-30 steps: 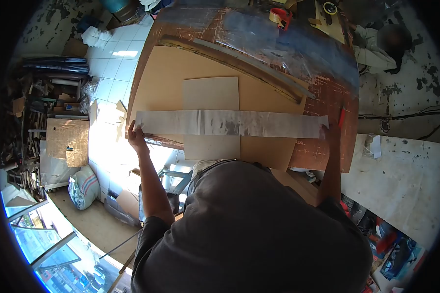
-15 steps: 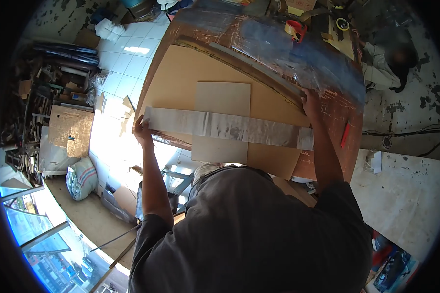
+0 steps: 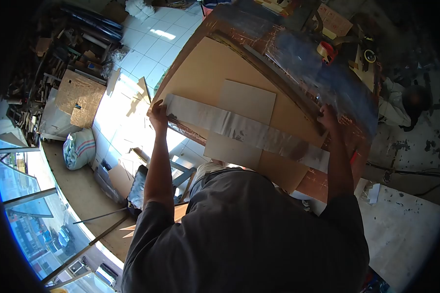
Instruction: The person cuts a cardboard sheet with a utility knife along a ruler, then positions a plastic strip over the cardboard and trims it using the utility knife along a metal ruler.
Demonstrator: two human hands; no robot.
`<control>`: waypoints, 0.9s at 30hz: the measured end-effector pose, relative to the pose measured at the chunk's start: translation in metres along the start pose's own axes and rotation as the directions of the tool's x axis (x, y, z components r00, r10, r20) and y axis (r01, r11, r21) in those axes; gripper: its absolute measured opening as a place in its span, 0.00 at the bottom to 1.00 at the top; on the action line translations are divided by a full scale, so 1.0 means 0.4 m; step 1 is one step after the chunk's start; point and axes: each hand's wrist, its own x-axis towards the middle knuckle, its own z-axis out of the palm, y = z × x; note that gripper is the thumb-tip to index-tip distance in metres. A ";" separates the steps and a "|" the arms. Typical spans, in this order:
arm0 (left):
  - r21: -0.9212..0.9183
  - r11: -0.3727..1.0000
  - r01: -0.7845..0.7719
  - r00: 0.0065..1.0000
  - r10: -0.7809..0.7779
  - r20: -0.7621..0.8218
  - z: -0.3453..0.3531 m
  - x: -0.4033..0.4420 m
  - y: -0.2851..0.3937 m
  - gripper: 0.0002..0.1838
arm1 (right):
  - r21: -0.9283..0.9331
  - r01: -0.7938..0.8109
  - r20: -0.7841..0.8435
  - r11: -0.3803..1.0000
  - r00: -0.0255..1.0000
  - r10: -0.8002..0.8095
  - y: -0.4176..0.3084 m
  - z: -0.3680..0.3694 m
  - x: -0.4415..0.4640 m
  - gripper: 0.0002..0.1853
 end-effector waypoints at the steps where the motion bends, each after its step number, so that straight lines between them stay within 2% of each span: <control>1: -0.004 1.000 0.009 1.000 -0.009 -0.009 0.009 0.011 -0.020 0.18 | -0.007 0.011 0.004 1.000 1.000 -0.011 -0.014 -0.014 0.002 0.24; 3: -0.069 0.997 0.020 0.999 -0.016 0.051 0.024 0.033 -0.077 0.18 | -0.025 -0.037 0.082 0.999 0.996 0.039 -0.038 -0.036 0.009 0.21; 4: 0.120 0.984 -0.128 0.991 0.123 0.046 0.025 0.036 -0.075 0.18 | -0.032 -0.024 0.084 0.999 0.996 0.026 -0.042 -0.038 0.012 0.21; 5: 0.118 0.986 -0.119 0.993 0.116 0.035 0.033 0.041 -0.093 0.18 | 0.028 -0.090 0.086 0.996 0.993 0.087 -0.041 -0.030 0.011 0.21; 6: 0.117 0.974 -0.196 0.981 0.195 0.024 0.044 0.043 -0.110 0.18 | 0.087 -0.157 0.092 0.984 0.985 0.149 -0.041 -0.019 0.007 0.20; 7: 0.044 0.989 -0.142 0.990 0.142 0.006 0.044 0.032 -0.080 0.17 | 0.083 -0.149 0.094 0.985 0.986 0.141 -0.020 0.005 0.003 0.20; 9: -0.034 0.996 -0.085 0.996 0.084 -0.018 0.041 0.021 -0.048 0.16 | 0.147 -0.008 -0.094 0.989 0.995 0.022 0.036 0.049 -0.011 0.22; 11: -0.095 0.995 0.041 0.999 -0.040 0.014 0.044 0.025 -0.052 0.15 | 0.172 0.013 -0.117 0.985 0.993 0.007 -0.015 0.001 -0.050 0.22; 13: -0.041 0.998 0.053 0.998 -0.052 0.034 0.028 0.015 -0.002 0.15 | 0.198 0.031 -0.142 0.980 0.990 -0.003 -0.063 -0.025 -0.090 0.23; 15: 0.017 0.998 0.061 0.996 -0.061 0.058 0.030 0.016 0.009 0.15 | 0.426 -0.038 -0.180 0.904 0.976 0.126 -0.106 -0.036 -0.130 0.19; 19: 0.009 0.992 0.128 0.992 -0.127 -0.011 0.053 0.033 -0.046 0.14 | 0.530 -0.064 -0.185 0.846 0.964 0.189 -0.229 -0.080 -0.211 0.16; 25: -0.024 0.988 0.155 0.983 -0.157 -0.091 0.050 0.019 -0.013 0.14 | 0.637 -0.153 -0.020 0.756 0.977 0.214 -0.319 -0.024 -0.292 0.14; 27: -0.031 0.987 0.157 0.982 -0.159 -0.101 0.053 0.020 -0.024 0.15 | 0.664 -0.097 0.011 0.742 0.993 0.120 -0.371 -0.012 -0.305 0.13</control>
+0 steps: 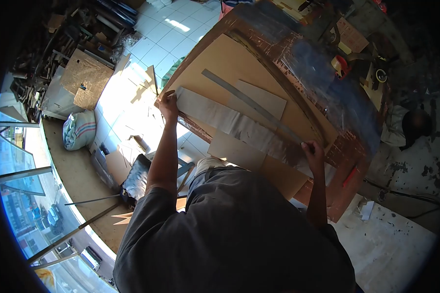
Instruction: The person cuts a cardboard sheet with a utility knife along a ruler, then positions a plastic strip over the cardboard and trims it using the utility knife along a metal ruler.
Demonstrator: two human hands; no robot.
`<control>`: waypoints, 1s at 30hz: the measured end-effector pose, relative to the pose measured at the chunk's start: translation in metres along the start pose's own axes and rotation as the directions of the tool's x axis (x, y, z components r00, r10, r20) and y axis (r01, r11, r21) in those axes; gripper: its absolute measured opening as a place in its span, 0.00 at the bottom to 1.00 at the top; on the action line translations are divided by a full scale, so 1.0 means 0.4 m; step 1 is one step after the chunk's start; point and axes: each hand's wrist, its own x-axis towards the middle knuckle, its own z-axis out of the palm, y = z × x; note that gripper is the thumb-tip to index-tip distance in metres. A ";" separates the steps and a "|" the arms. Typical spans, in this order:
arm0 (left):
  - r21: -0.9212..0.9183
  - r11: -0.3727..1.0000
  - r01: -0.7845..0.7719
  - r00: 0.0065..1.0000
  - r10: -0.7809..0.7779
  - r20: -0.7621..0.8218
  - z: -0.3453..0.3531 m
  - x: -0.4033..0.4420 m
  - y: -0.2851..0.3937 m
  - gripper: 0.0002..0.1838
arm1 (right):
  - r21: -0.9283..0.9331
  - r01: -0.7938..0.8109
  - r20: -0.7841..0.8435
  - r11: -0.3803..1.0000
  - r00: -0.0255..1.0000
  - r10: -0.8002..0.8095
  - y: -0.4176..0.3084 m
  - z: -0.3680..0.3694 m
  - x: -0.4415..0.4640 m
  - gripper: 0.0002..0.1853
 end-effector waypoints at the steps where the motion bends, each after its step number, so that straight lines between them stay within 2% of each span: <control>1: -0.007 1.000 -0.027 1.000 0.027 -0.007 0.001 0.007 -0.012 0.15 | 0.028 -0.016 0.013 0.999 1.000 0.016 -0.005 0.023 -0.005 0.13; 4: -0.008 0.997 -0.075 0.997 0.075 -0.009 0.000 0.013 -0.031 0.15 | 0.007 0.030 0.058 1.000 0.998 -0.030 -0.009 0.078 -0.006 0.12; 6: -0.005 0.995 -0.099 0.995 0.099 -0.012 -0.004 0.009 -0.017 0.15 | -0.063 0.067 0.071 0.996 0.995 -0.063 -0.023 0.108 0.004 0.12; 8: 0.019 0.993 -0.113 0.993 0.114 -0.023 0.002 0.009 -0.020 0.14 | -0.180 0.168 0.048 0.969 0.986 -0.162 -0.020 0.146 0.018 0.12; 10: 0.017 0.991 -0.135 0.990 0.136 -0.034 0.011 0.022 -0.043 0.14 | -0.202 0.176 0.061 0.964 0.984 -0.167 -0.032 0.173 0.030 0.12; 13: 0.024 0.995 -0.102 0.994 0.101 0.044 0.024 0.045 -0.080 0.13 | -0.243 0.202 0.081 0.949 0.979 -0.188 -0.051 0.203 0.054 0.12; 15: 0.352 0.917 -0.186 0.972 0.225 -0.072 0.024 0.022 -0.017 0.12 | -0.263 0.222 0.091 0.939 0.975 -0.205 -0.057 0.217 0.066 0.12; 19: 0.438 0.889 -0.133 0.971 0.206 -0.123 0.039 -0.001 0.039 0.11 | -0.260 0.229 0.088 0.938 0.973 -0.213 -0.068 0.240 0.076 0.11; 23: 0.360 0.930 -0.081 0.982 0.137 -0.133 0.052 -0.003 0.047 0.10 | -0.260 0.217 0.103 0.941 0.975 -0.196 -0.058 0.258 0.079 0.12; 26: 0.302 0.919 -0.252 0.940 0.307 -0.147 0.059 0.005 0.012 0.12 | -0.267 0.185 0.089 0.946 0.982 -0.167 -0.066 0.266 0.072 0.12; 28: 0.251 0.932 -0.262 0.939 0.306 -0.157 0.065 0.014 -0.015 0.12 | -0.284 0.167 0.082 0.944 0.985 -0.150 -0.060 0.270 0.071 0.13; 30: 0.213 0.942 -0.259 0.948 0.290 -0.130 0.057 0.011 0.001 0.11 | -0.249 0.235 0.070 0.940 0.972 -0.224 -0.064 0.270 0.063 0.15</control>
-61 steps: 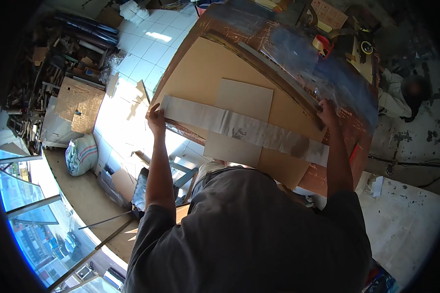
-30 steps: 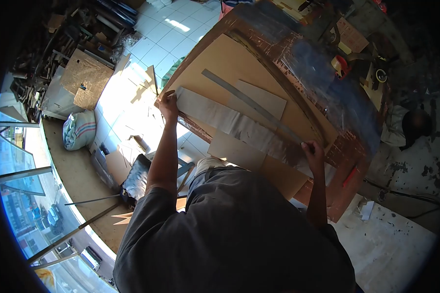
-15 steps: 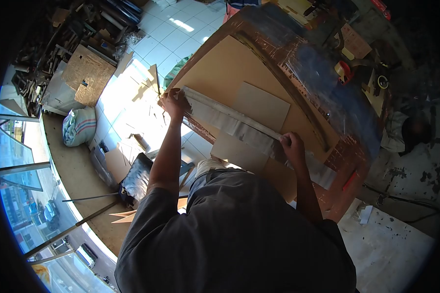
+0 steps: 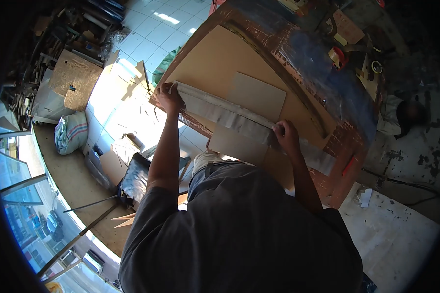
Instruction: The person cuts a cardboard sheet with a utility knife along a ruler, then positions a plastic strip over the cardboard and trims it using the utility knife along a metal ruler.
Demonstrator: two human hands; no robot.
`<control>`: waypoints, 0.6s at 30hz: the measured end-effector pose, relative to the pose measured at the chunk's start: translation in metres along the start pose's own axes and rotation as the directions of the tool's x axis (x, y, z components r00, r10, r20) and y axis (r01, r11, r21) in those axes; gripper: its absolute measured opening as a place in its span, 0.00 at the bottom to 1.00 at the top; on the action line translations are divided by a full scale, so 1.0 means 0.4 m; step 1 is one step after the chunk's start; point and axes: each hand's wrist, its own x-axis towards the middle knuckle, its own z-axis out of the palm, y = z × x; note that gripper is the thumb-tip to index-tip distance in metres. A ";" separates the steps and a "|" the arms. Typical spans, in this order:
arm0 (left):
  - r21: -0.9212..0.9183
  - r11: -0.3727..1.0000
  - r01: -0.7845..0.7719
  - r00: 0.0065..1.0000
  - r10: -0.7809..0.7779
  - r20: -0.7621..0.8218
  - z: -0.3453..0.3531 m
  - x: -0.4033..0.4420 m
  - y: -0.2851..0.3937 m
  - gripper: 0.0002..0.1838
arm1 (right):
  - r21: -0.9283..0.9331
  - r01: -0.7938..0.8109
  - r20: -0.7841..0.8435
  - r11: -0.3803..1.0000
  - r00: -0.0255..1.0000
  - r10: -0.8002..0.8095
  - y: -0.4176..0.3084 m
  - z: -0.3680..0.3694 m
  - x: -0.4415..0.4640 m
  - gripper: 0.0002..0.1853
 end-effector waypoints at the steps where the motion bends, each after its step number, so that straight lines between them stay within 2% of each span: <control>1: -0.052 0.994 0.093 0.995 -0.092 0.025 -0.022 -0.002 0.049 0.11 | -0.010 -0.028 -0.016 1.000 0.999 0.028 -0.003 -0.004 -0.006 0.15; 2: 0.030 0.999 0.012 1.000 -0.012 0.007 -0.019 0.002 0.043 0.11 | -0.068 0.027 -0.020 0.997 0.999 -0.029 -0.007 -0.009 -0.010 0.16; 3: 0.006 1.000 0.018 1.000 -0.018 0.022 -0.016 0.002 0.037 0.11 | -0.126 0.084 -0.017 0.988 0.996 -0.087 -0.008 -0.015 -0.016 0.17; 6: 0.038 0.998 0.056 0.998 -0.057 0.038 -0.016 0.001 0.044 0.09 | -0.194 0.061 -0.020 0.979 0.998 -0.066 0.004 -0.027 -0.043 0.19; 8: 0.030 0.997 0.074 0.994 -0.076 0.076 -0.016 0.000 0.048 0.10 | -0.250 0.022 -0.079 0.968 0.996 -0.043 0.015 -0.023 -0.060 0.20; 10: 0.113 0.990 0.089 0.995 -0.092 0.026 -0.013 -0.005 0.048 0.11 | -0.302 -0.017 -0.136 0.953 0.990 -0.026 0.024 -0.012 -0.075 0.21; 12: 0.095 0.994 0.054 0.998 -0.057 0.023 -0.005 -0.006 0.028 0.12 | -0.330 -0.112 -0.251 0.937 0.968 0.027 0.032 0.008 -0.089 0.21; 14: 0.101 0.994 -0.033 0.999 0.034 -0.003 -0.002 -0.005 0.026 0.11 | -0.347 -0.149 -0.288 0.926 0.956 0.046 0.025 0.020 -0.104 0.22; 18: 0.133 0.991 -0.023 1.000 0.022 0.008 0.002 -0.007 0.021 0.11 | -0.369 -0.185 -0.355 0.911 0.934 0.047 0.015 0.032 -0.142 0.26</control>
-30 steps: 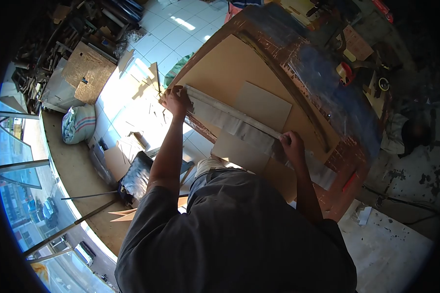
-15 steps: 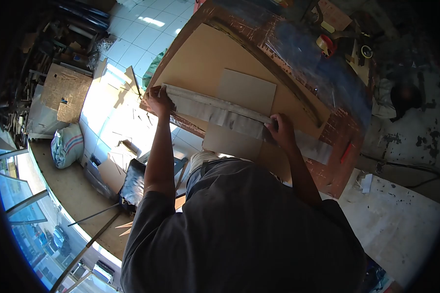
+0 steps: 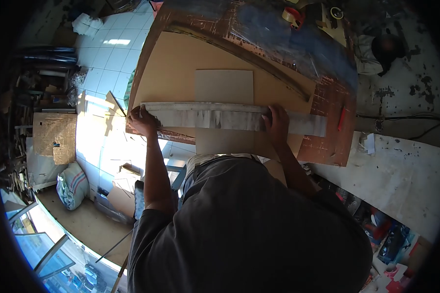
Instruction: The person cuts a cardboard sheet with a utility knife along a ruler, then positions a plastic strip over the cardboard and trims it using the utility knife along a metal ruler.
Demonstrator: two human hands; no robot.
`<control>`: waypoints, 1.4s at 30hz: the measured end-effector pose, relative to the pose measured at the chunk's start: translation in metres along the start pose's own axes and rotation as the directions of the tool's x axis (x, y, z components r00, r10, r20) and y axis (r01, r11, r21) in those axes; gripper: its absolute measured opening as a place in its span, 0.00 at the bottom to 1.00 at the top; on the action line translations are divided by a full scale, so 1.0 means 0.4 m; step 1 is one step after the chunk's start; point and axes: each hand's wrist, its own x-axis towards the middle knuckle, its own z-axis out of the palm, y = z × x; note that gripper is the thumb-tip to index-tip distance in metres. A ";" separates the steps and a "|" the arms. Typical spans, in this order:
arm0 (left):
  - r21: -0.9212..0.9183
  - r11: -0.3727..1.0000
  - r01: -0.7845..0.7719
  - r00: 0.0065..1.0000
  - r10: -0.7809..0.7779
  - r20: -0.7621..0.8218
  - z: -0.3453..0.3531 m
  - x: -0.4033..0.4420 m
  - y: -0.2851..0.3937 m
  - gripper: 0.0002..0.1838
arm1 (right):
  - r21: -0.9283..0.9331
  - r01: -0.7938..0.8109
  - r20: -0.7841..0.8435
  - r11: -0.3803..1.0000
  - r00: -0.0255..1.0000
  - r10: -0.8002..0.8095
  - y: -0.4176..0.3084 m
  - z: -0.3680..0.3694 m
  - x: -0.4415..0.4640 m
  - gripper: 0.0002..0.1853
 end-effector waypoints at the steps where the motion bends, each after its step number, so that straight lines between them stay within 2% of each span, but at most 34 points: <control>1: -0.009 0.999 -0.044 0.999 0.045 0.012 0.005 0.005 -0.014 0.11 | -0.005 -0.011 -0.002 1.000 1.000 0.011 0.006 0.001 -0.014 0.26; 4: 0.004 0.997 -0.077 0.997 0.077 0.001 0.014 0.006 -0.035 0.11 | -0.046 -0.031 -0.066 0.998 0.997 0.028 0.028 -0.001 -0.051 0.29; 6: 0.006 1.000 0.023 0.999 -0.024 0.021 0.011 0.004 -0.023 0.12 | 0.028 -0.142 -0.095 0.989 0.985 0.144 0.048 -0.006 -0.064 0.29; 7: 0.008 1.000 0.019 0.999 -0.020 0.027 0.009 0.003 -0.022 0.12 | 0.019 -0.153 -0.102 0.988 0.983 0.154 0.051 -0.013 -0.064 0.29; 9: 0.004 1.000 0.008 0.999 -0.009 0.039 0.008 0.001 -0.019 0.12 | 0.147 -0.196 -0.208 0.969 0.952 0.224 0.056 -0.023 -0.060 0.29; 12: 0.029 0.999 0.013 1.000 -0.013 0.008 0.013 0.000 -0.026 0.12 | 0.082 -0.237 -0.241 0.968 0.938 0.250 0.089 0.001 -0.067 0.29; 16: 0.045 0.997 0.061 0.997 -0.063 0.047 0.012 0.002 -0.029 0.14 | 0.158 -0.215 -0.348 0.964 0.902 0.258 0.109 0.041 -0.071 0.25; 26: 0.065 0.997 0.052 0.997 -0.056 0.059 0.014 0.004 -0.040 0.15 | 0.126 -0.265 -0.399 0.956 0.869 0.293 0.068 0.036 -0.061 0.23; 28: 0.070 0.996 0.059 0.997 -0.062 0.045 0.015 0.001 -0.036 0.15 | 0.236 -0.257 -0.412 0.937 0.847 0.336 0.069 0.036 -0.061 0.23; 29: 0.064 0.996 0.059 0.997 -0.062 0.047 0.014 0.001 -0.034 0.15 | 0.232 -0.257 -0.416 0.938 0.846 0.334 0.073 0.038 -0.065 0.23; 31: 0.059 0.994 0.092 0.991 -0.097 0.089 0.011 0.003 -0.032 0.16 | 0.056 -0.299 -0.395 0.952 0.869 0.297 0.075 0.039 -0.068 0.25; 34: 0.065 0.992 0.108 0.992 -0.112 0.055 0.015 0.001 -0.029 0.17 | 0.139 -0.287 -0.429 0.948 0.845 0.319 0.070 0.040 -0.067 0.25; 42: 0.034 0.995 0.097 0.991 -0.100 0.092 0.014 0.004 -0.037 0.16 | 0.118 -0.253 -0.441 0.960 0.853 0.279 0.078 0.044 -0.070 0.22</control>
